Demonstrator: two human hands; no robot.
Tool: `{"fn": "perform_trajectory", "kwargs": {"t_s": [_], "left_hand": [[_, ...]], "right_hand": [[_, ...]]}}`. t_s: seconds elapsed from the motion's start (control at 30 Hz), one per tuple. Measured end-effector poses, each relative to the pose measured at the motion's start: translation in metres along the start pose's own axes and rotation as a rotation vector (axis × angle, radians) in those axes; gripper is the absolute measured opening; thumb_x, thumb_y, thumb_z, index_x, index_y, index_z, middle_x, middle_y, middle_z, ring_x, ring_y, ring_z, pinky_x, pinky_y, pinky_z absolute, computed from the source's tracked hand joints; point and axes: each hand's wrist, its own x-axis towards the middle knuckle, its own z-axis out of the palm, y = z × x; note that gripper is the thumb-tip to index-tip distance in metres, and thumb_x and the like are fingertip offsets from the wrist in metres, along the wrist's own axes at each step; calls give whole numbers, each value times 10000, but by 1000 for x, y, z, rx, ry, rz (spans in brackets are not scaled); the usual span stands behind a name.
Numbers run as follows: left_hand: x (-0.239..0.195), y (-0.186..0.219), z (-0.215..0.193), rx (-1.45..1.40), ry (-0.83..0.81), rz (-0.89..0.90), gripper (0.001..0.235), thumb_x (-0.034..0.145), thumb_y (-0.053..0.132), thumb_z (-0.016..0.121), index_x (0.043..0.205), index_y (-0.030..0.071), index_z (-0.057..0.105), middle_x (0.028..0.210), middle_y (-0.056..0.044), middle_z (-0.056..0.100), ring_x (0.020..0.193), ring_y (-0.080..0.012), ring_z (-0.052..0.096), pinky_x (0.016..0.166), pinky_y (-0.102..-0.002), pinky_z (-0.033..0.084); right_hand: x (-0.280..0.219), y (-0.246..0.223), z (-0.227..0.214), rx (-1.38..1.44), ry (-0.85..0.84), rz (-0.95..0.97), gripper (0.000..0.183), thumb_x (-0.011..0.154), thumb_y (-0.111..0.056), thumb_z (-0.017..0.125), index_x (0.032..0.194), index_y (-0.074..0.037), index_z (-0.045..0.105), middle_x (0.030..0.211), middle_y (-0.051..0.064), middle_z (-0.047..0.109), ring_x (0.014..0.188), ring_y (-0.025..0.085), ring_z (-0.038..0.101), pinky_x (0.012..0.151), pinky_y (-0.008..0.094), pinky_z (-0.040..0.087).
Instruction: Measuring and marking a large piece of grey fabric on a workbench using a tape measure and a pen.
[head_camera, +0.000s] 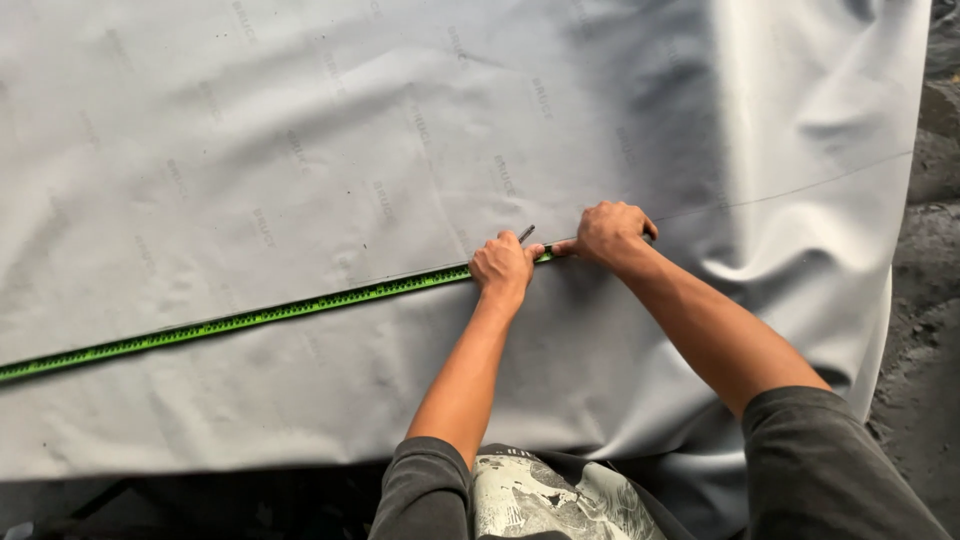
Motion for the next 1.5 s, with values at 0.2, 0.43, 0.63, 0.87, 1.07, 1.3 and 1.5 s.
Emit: {"fn": "perform_trajectory", "kwargs": {"t_s": [0.2,0.43,0.63,0.87,1.07,1.3,1.5], "left_hand": [[-5,3,-2,-5,-1,-32,638,924,624,662,1088,7,665,1019,-243,771,1048,-472,750,892,-575,601],[-7,3,1,9,35,-30,646,919,644,659,1057,13,670,990,-247,769,1026,-480,753,871,-567,600],[-12,5,-4,1,46,-29,645,911,649,659,1038,17,666,975,-245,770,1010,-477,759,865,-555,604],[-9,6,-2,3,8,-40,635,919,644,653,1051,22,654,987,-252,766,1021,-486,752,874,-555,601],[-11,9,-10,-7,-2,-51,634,923,636,652,1055,16,655,994,-260,765,1027,-490,749,879,-559,600],[-12,10,-8,8,-3,-60,649,921,648,647,1065,15,652,1003,-264,762,1032,-496,746,882,-564,598],[-9,10,-7,6,-17,-79,669,910,668,645,1073,19,645,1014,-258,760,1039,-496,742,890,-568,594]], "right_hand": [[-3,67,-13,-82,-6,56,824,873,-796,643,1236,-70,789,1133,160,808,1116,371,753,711,703,560],[26,87,3,-151,7,121,750,913,-706,660,1200,-30,812,1083,205,824,1053,424,763,697,754,536],[36,76,21,-229,20,87,740,958,-670,607,1199,0,808,1058,264,803,963,487,760,662,795,513],[18,71,6,-246,10,47,789,944,-709,570,1213,-5,806,1061,272,805,960,493,766,661,770,535],[8,64,-7,-297,-33,40,933,905,-840,487,1262,-35,795,1114,238,817,986,461,778,672,729,562],[9,66,-9,-295,-58,3,1049,876,-936,365,1271,-62,791,1123,216,828,1006,445,783,690,723,572],[8,66,-11,-297,-66,-15,1118,814,-993,381,1284,-64,786,1149,212,822,1022,441,782,693,706,583]]}}
